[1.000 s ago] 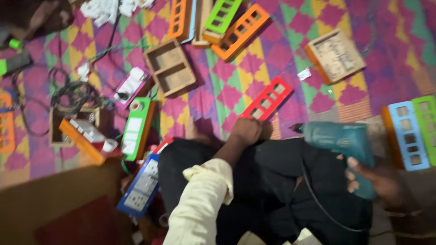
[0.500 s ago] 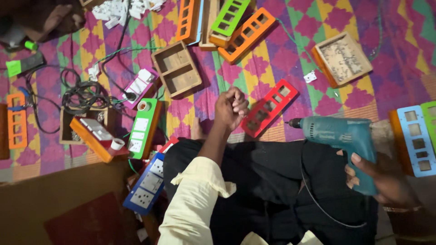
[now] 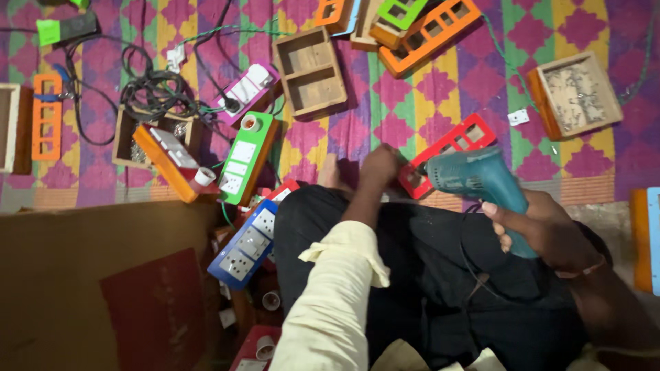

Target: The person sits on the floor and uses a corded drill to fasten screws into multiple colorful plastic electrical extension boards. They handle several boards one by one, drilling into each unit while surrounded by loose components and other finished boards.

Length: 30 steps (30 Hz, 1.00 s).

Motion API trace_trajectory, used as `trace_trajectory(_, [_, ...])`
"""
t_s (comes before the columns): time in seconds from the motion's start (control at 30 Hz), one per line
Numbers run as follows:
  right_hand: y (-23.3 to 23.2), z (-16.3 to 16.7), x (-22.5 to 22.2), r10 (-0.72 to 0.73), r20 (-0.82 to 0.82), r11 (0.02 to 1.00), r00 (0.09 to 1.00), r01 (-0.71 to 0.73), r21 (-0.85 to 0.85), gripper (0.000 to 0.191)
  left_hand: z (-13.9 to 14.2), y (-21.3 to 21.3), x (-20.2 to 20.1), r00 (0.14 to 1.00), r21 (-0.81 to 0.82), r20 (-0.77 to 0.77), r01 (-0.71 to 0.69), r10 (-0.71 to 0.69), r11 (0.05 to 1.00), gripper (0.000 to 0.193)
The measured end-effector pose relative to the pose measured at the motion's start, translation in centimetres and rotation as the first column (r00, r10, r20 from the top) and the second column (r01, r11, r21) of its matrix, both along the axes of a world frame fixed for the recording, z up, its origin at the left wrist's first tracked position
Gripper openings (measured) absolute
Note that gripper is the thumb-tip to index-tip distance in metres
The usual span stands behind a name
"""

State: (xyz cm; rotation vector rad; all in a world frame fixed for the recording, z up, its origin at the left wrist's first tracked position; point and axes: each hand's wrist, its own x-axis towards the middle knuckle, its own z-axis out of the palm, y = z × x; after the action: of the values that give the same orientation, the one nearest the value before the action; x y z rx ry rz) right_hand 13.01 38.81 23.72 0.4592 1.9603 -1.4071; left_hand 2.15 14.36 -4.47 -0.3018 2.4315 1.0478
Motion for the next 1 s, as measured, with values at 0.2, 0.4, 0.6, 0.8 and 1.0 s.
trace_trajectory(0.2, [-1.0, -0.3, -1.0, 0.036, -0.029, 0.999, 0.999, -0.035, 0.021, 0.034, 5.8, 0.9, 2.2, 0.980, -0.068, 0.194, 0.066, -0.052, 0.995, 0.042])
trace_trajectory(0.4, [-0.9, -0.5, -1.4, 0.041, -0.026, 0.999, 0.999, -0.040, 0.027, 0.034, 6.3, 0.9, 2.2, 0.978, -0.067, 0.186, 0.110, -0.096, 0.992, 0.040])
trace_trajectory(0.6, [-0.9, -0.6, -1.1, 0.024, -0.046, 1.000, 0.999, -0.023, 0.011, 0.031, 5.3, 1.2, 2.3, 0.973, -0.058, 0.202, 0.121, -0.107, 0.991, 0.039])
trace_trajectory(0.8, [-0.8, -0.3, -1.1, 0.039, -0.021, 0.998, 0.999, -0.038, 0.054, 0.030, 4.7, 1.5, 2.3, 0.977, -0.082, 0.171, 0.146, -0.130, 0.986, 0.038])
trace_trajectory(1.0, [-1.1, 0.4, -1.0, 0.031, -0.031, 0.998, 0.999, -0.029, 0.055, 0.029, 4.8, 1.6, 2.3, 0.978, -0.070, 0.168, 0.136, -0.123, 0.988, 0.039])
